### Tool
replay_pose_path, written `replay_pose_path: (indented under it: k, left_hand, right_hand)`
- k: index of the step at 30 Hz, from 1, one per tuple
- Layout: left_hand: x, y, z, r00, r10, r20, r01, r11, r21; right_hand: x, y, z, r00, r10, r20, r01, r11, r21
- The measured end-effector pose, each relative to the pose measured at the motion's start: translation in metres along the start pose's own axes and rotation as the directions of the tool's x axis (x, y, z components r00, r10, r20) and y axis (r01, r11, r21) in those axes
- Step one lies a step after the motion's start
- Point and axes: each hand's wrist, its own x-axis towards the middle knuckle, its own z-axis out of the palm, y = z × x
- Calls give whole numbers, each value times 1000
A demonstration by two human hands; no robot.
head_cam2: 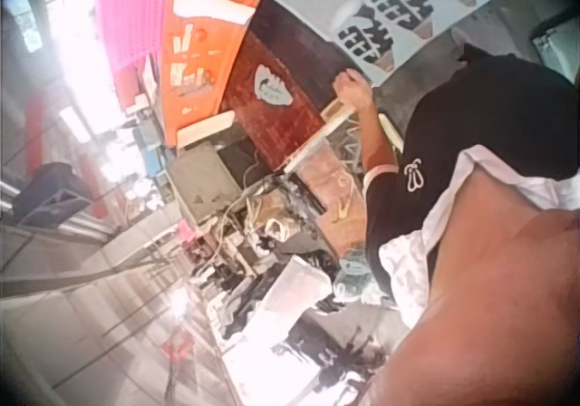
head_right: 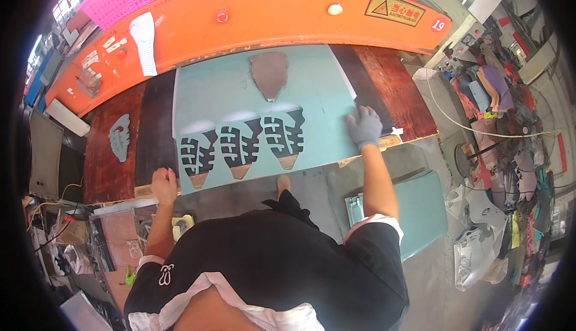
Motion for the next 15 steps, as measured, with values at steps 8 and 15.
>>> replay_pose_path:
  k: [8,15]
  left_hand:
    - [-76,13,-44,1000,2,-22,-2,1000,-9]
    - [-109,21,-67,1000,-1,-11,1,1000,-17]
  right_hand:
    - [-11,-91,21,948,-195,250,224,970,-92]
    - [-48,-100,17,917,-287,276,328,937,-116]
